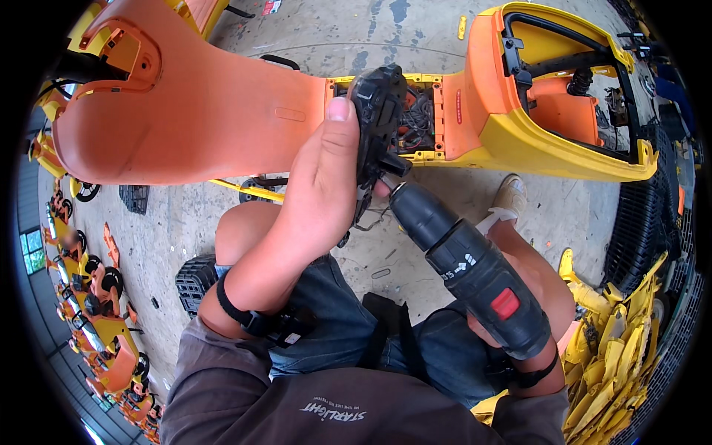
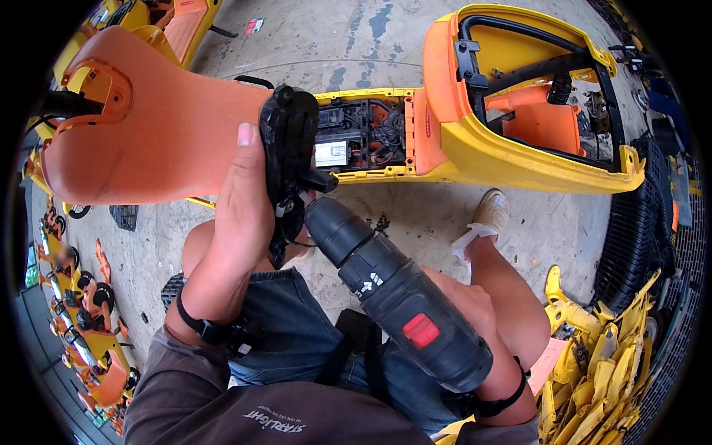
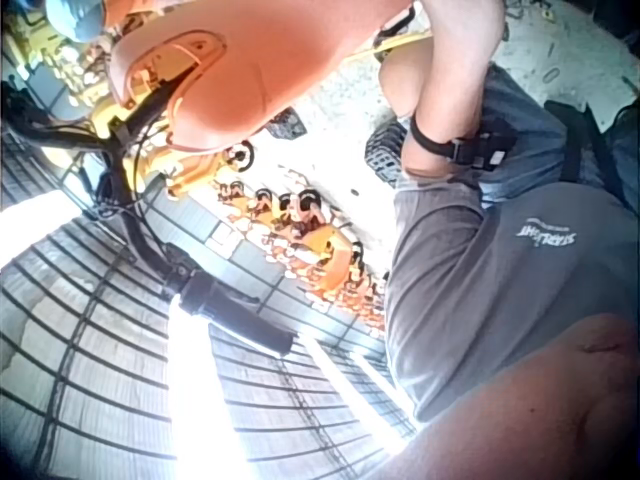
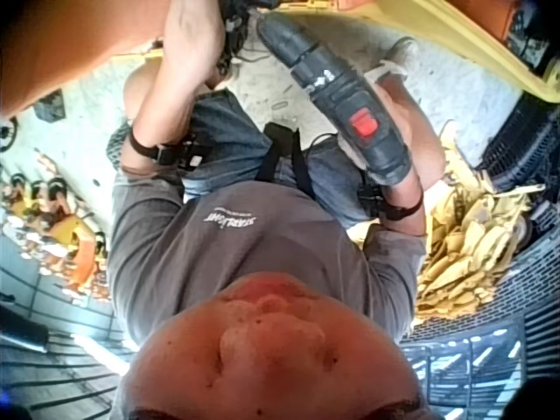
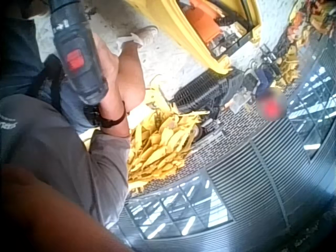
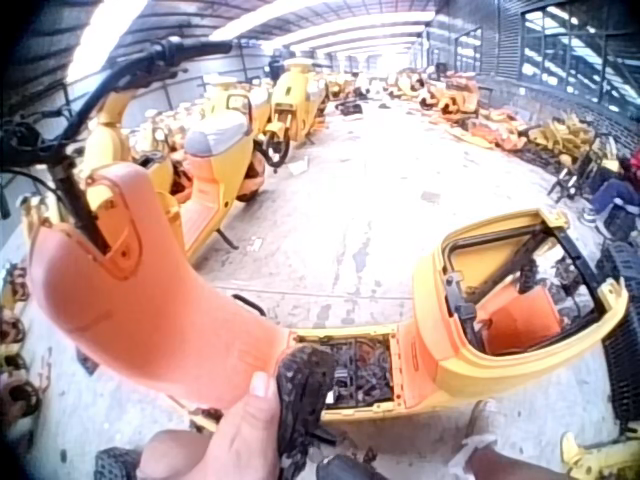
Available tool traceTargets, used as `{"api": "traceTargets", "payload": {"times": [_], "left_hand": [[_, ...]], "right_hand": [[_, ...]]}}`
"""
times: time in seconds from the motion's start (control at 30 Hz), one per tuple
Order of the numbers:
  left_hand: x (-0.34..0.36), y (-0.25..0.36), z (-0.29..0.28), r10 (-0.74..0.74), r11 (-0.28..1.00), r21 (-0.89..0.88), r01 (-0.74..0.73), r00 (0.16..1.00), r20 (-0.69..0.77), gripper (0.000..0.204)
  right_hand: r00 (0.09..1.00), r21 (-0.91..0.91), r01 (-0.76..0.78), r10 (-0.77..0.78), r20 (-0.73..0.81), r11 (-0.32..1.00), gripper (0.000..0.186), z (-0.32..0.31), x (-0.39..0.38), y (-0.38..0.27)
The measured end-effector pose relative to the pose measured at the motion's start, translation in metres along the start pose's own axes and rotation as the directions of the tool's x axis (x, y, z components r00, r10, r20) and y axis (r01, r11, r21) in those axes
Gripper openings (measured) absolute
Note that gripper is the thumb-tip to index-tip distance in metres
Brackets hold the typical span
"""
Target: The person uses a power drill to remove and then re-attach screws on a black plastic component while working on a yellow motorcycle frame.
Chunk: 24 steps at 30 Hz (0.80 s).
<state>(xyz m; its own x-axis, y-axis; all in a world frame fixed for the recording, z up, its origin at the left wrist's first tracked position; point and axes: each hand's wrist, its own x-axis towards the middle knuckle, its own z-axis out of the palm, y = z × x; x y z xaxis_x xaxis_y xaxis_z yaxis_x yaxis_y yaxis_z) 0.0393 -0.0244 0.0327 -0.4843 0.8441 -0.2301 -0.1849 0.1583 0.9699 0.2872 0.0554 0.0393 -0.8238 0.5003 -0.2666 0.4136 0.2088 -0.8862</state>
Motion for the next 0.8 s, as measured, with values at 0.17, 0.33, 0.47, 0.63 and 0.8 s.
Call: {"api": "traceTargets", "payload": {"times": [0.17, 0.33, 0.47, 0.63, 0.8], "left_hand": [[-0.003, 0.003, 0.002, 0.038, 0.999, 0.03, -0.038, 0.999, -0.02, 0.067], [-0.005, 0.005, 0.004, 0.048, 0.999, 0.027, -0.047, 0.999, -0.022, 0.064], [-0.005, 0.004, 0.004, 0.069, 0.997, 0.034, -0.068, 0.997, -0.029, 0.062], [-0.005, 0.003, 0.006, 0.058, 0.997, 0.045, -0.056, 0.998, -0.028, 0.064], [0.002, 0.006, 0.009, 0.067, 0.996, -0.057, -0.071, 0.995, -0.071, 0.067]], "right_hand": [[0.997, 0.039, -0.034, 0.036, -0.064, 0.999, 0.036, 0.004, 0.004, -0.006], [0.999, -0.026, 0.01, -0.011, -0.042, 1.0, 0.036, 0.008, -0.006, 0.01], [0.997, -0.051, 0.067, -0.069, -0.038, 0.996, 0.034, 0.003, 0.0, -0.003], [0.998, 0.048, 0.036, -0.034, -0.054, 0.998, 0.038, 0.007, -0.006, 0.008], [0.983, -0.011, 0.153, -0.153, -0.099, 0.988, 0.044, 0.002, 0.001, 0.0]]}}
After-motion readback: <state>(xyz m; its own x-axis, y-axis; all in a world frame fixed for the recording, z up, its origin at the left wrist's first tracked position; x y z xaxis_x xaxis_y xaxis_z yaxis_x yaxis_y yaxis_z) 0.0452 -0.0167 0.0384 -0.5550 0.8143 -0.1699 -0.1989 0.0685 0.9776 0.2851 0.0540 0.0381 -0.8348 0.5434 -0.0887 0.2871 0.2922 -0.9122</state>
